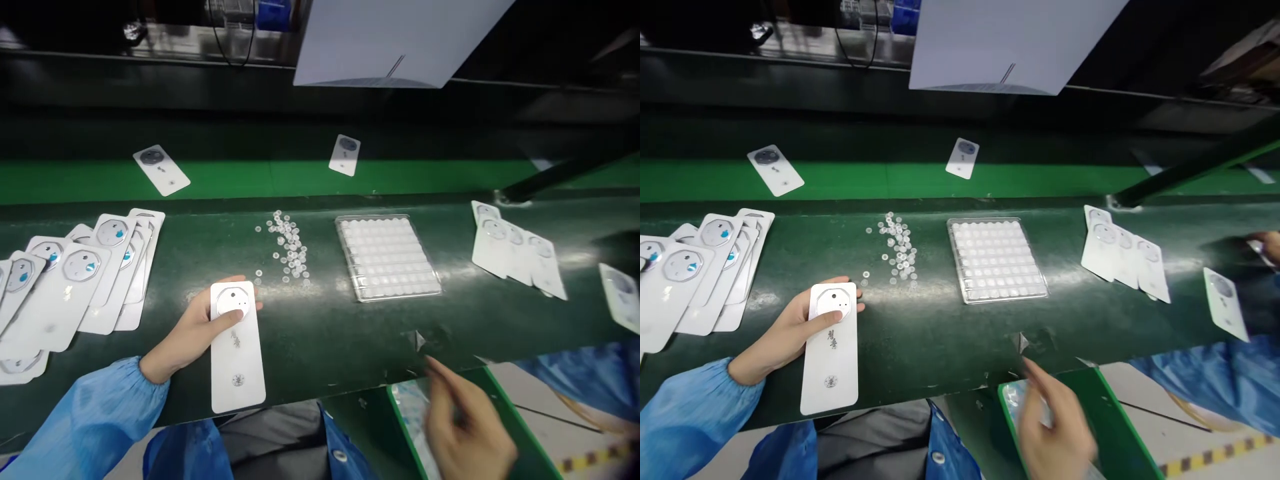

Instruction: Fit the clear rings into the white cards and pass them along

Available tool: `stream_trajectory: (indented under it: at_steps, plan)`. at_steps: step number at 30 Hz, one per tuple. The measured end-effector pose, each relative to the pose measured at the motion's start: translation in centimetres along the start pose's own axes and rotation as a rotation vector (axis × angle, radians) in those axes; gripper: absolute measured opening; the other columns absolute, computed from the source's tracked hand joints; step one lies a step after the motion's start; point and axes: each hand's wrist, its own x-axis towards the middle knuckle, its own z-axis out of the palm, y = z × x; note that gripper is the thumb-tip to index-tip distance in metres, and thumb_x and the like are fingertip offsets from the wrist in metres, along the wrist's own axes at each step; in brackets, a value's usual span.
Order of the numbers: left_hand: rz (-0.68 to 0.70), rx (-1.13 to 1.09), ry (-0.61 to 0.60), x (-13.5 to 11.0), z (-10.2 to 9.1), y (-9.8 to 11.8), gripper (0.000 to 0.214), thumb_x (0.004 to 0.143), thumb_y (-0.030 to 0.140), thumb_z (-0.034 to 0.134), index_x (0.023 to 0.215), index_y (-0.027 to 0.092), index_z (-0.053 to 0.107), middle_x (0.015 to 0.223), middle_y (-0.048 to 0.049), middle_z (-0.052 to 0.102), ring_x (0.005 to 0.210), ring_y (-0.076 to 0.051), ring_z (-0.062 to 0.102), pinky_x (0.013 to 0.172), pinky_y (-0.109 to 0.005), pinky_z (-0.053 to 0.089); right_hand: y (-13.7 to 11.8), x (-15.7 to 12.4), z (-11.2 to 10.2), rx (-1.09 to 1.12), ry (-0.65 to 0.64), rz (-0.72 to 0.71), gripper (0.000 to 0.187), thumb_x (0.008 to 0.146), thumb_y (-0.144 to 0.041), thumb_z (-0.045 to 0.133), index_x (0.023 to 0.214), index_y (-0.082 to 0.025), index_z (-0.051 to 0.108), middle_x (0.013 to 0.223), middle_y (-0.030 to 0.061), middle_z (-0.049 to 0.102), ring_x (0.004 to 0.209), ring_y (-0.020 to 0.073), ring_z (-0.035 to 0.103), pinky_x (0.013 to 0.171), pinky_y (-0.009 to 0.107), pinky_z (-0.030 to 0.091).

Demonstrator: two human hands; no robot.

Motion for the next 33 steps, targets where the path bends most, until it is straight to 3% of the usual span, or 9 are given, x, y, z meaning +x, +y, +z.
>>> stream_trajectory:
  at_steps: [4,7,10,15,20,23,27,30,33]
  plan:
    - [0.02,0.055,0.011,-0.2,0.3,0.1,0.078,0.089,0.036,0.078,0.153,0.019,0.036,0.143,-0.0196,0.061,0.123,-0.033,0.067,0.087,-0.034,0.06,-4.1,5.6,7.8,0.028,-0.157,-0.279,0.034,0.103,-0.019,0.054,0.135,-0.023,0.066,0.113,0.0126,0.068,0.099,0.025,0.069,0.084,0.038,0.06]
    - [0.052,0.074,0.024,-0.3,0.5,0.1,0.088,0.091,0.036,0.076,0.159,0.024,0.022,0.14,-0.0176,0.063,0.118,-0.03,0.07,0.089,-0.035,0.061,-5.3,8.3,10.8,0.02,-0.175,-0.344,0.031,0.104,-0.02,0.052,0.132,-0.017,0.068,0.109,0.0144,0.068,0.091,0.0242,0.068,0.08,0.039,0.061]
    - [0.07,0.059,0.02,-0.3,0.8,-0.1,0.097,0.092,0.035,0.075,0.163,0.028,0.009,0.131,-0.0159,0.069,0.116,-0.03,0.071,0.087,-0.036,0.062,-5.2,7.1,10.0,0.04,-0.234,-0.352,0.031,0.105,-0.019,0.052,0.13,-0.017,0.069,0.104,0.0129,0.068,0.088,0.0232,0.067,0.078,0.038,0.061]
    - [0.11,0.041,0.025,-0.4,1.1,-0.5,0.106,0.093,0.033,0.074,0.163,0.035,-0.006,0.135,-0.0176,0.066,0.115,-0.032,0.072,0.082,-0.036,0.065,-4.9,1.8,5.6,0.09,-0.442,-0.453,0.046,0.1,-0.037,0.065,0.142,-0.016,0.06,0.113,0.0157,0.068,0.098,0.028,0.067,0.079,0.042,0.06]
    - [0.113,0.057,0.011,-0.5,1.1,-0.7,0.102,0.095,0.032,0.072,0.162,0.04,-0.004,0.14,-0.0173,0.064,0.116,-0.033,0.071,0.08,-0.036,0.065,-4.6,0.1,3.9,0.24,-0.547,-0.54,0.03,0.103,-0.014,0.057,0.131,-0.017,0.068,0.101,0.0112,0.073,0.092,0.023,0.07,0.076,0.036,0.06]
    - [0.117,0.104,0.002,-0.5,1.1,-0.9,0.088,0.096,0.032,0.07,0.161,0.035,0.011,0.128,-0.0146,0.07,0.111,-0.031,0.073,0.077,-0.034,0.065,-5.4,1.1,4.2,0.471,-0.519,-0.306,0.02,0.103,-0.016,0.057,0.108,-0.02,0.075,0.089,0.0077,0.074,0.081,0.0202,0.071,0.069,0.032,0.061]
    - [0.214,0.372,0.029,-0.5,1.3,-1.0,0.029,0.098,0.032,0.066,0.125,0.02,0.068,0.129,-0.0122,0.07,0.114,-0.028,0.072,0.09,-0.033,0.061,-7.8,4.5,5.9,0.732,-0.52,0.254,0.029,0.095,-0.037,0.072,0.072,-0.019,0.071,0.064,0.0042,0.07,0.055,0.016,0.065,0.049,0.025,0.053]
    - [0.35,0.593,0.061,-0.7,1.7,-0.9,0.021,0.099,0.028,0.063,0.111,0.019,0.078,0.117,-0.0091,0.076,0.108,-0.024,0.072,0.094,-0.031,0.058,-9.8,7.3,7.7,0.918,-0.697,0.53,0.041,0.082,-0.053,0.082,0.07,-0.016,0.069,0.053,0.0014,0.063,0.042,0.0106,0.051,0.04,0.022,0.042]
    - [0.462,0.621,0.015,-0.8,2.0,-0.9,0.025,0.093,0.028,0.073,0.116,0.021,0.079,0.105,-0.0074,0.079,0.094,-0.022,0.075,0.084,-0.029,0.06,-11.0,8.9,8.9,1.014,-0.827,0.621,0.045,0.075,-0.056,0.086,0.071,-0.015,0.067,0.052,-0.0006,0.061,0.04,0.0075,0.044,0.039,0.019,0.034]
